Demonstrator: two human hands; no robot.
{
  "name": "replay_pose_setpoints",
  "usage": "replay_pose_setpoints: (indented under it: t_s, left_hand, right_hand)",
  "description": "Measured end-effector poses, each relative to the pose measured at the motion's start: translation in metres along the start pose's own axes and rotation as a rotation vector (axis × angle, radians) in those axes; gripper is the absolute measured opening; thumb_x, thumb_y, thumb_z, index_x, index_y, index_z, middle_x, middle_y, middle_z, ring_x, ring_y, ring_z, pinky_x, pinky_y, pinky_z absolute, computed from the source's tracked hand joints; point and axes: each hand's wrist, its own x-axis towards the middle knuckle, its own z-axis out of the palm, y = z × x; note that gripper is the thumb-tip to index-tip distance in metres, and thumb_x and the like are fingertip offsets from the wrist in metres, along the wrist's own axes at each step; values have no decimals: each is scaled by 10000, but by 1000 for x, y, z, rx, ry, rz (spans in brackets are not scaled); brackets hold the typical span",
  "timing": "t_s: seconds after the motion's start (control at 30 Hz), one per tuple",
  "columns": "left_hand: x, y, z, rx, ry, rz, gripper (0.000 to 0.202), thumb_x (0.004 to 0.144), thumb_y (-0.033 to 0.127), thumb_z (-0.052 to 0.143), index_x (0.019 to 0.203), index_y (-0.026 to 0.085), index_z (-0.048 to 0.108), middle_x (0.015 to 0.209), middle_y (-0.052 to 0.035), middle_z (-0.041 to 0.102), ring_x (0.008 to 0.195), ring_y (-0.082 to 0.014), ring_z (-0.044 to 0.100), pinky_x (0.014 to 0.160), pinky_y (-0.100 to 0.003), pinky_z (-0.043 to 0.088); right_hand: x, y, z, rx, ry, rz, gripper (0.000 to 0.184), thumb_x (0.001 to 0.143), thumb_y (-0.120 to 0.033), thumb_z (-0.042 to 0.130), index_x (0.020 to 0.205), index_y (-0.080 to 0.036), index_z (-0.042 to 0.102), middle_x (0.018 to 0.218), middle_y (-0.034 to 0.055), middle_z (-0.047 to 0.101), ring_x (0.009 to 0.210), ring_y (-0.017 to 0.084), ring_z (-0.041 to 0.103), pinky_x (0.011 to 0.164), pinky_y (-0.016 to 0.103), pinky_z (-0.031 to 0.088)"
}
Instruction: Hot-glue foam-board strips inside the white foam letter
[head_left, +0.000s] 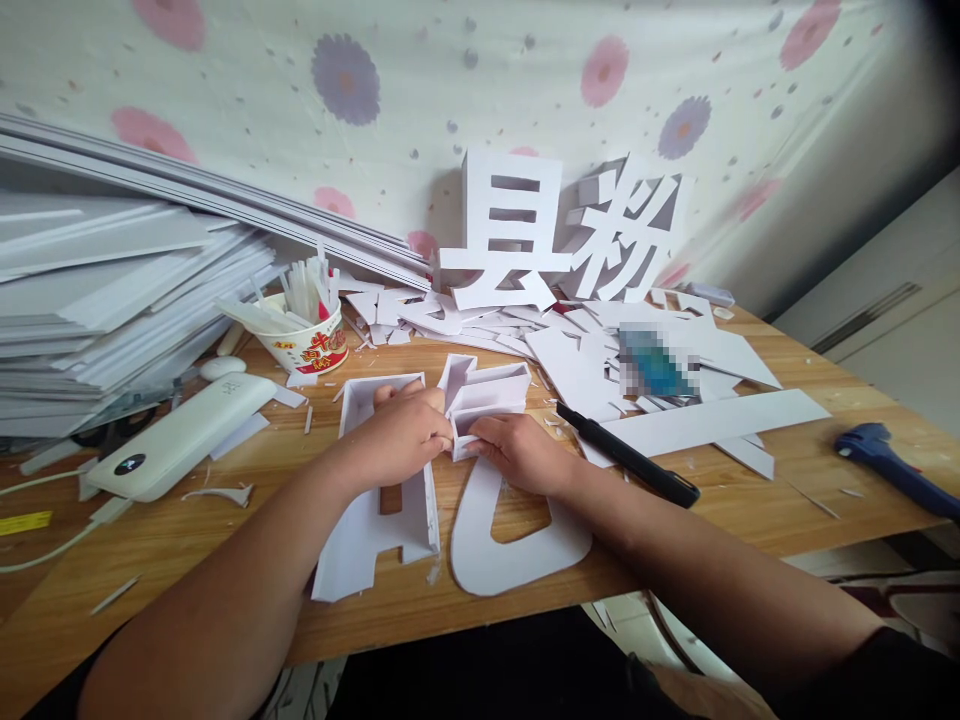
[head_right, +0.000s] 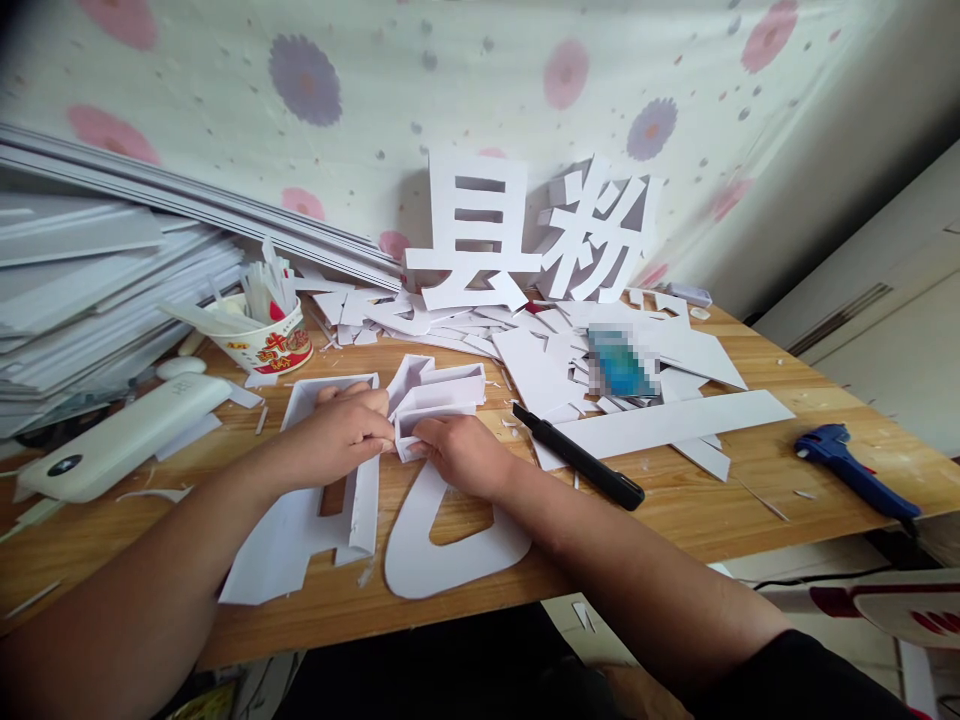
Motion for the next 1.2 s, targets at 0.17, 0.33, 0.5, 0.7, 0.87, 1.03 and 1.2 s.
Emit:
replay_pose_setpoints:
  t_s: [0.17, 0.33, 0.5, 0.7, 0.87, 1.03, 1.2]
  left_hand:
    - [2, 2, 0, -14, -19, -25, 304, 848, 201, 453, 685, 221, 709, 875, -50, 549, 993, -258, 442, 833, -431, 266]
    - [2, 1, 0, -11, -6, -3, 299, 836, 206, 451, 698, 222, 717, 869, -51, 554, 980, -252, 442, 805, -411, 276]
    - [1, -1, 0, -3, 8, 19, 299, 836, 216, 454, 662, 211, 697, 858, -53, 556, 967, -253, 443, 790, -402, 269]
    - [2, -3, 3, 11, 24, 32, 294, 838, 210, 451, 643, 203, 671, 864, -53, 566, 966, -252, 447, 767, -404, 258]
    - [1, -2, 3, 35, 35, 34, 293, 840, 199, 455, 615, 190, 642, 857, -46, 568, 940, -238, 453, 771, -406, 250]
    - [0, -2, 3, 30, 56, 40, 288, 836, 196, 469, 621, 201, 662, 846, -46, 573, 928, -241, 461, 774, -403, 256]
    - [-1, -4, 4, 19, 65, 45, 288, 848, 218, 469, 642, 214, 671, 857, -39, 579, 933, -237, 465, 791, -410, 253]
  right_hand:
    - [0, 3, 2, 9, -12, 9, 184, 968, -214, 495, 792, -181, 538, 750, 14, 594, 682, 146, 531, 655, 238, 378]
    - [0, 4, 2, -13, -41, 22, 183, 980, -244, 486, 816, -185, 544, 787, 21, 607, 731, 156, 551, 685, 240, 392]
    - [0, 2, 0, -64, -49, 36, 150, 966, -213, 514, 825, -180, 551, 788, 29, 617, 732, 160, 562, 678, 244, 382]
    - [0, 1, -1, -86, -49, 35, 155, 967, -211, 517, 819, -186, 552, 777, 19, 612, 718, 151, 559, 669, 241, 381]
    - [0, 2, 0, -117, -43, 25, 153, 971, -214, 513, 829, -178, 559, 788, 30, 624, 731, 156, 568, 672, 243, 382]
    - [-1, 2, 0, -143, -52, 31, 139, 973, -221, 507, 866, -169, 578, 808, 42, 639, 742, 160, 580, 678, 245, 390]
    - [-2, 0, -2, -144, -58, 34, 113, 959, -229, 522, 912, -160, 600, 826, 47, 650, 757, 163, 589, 686, 242, 402]
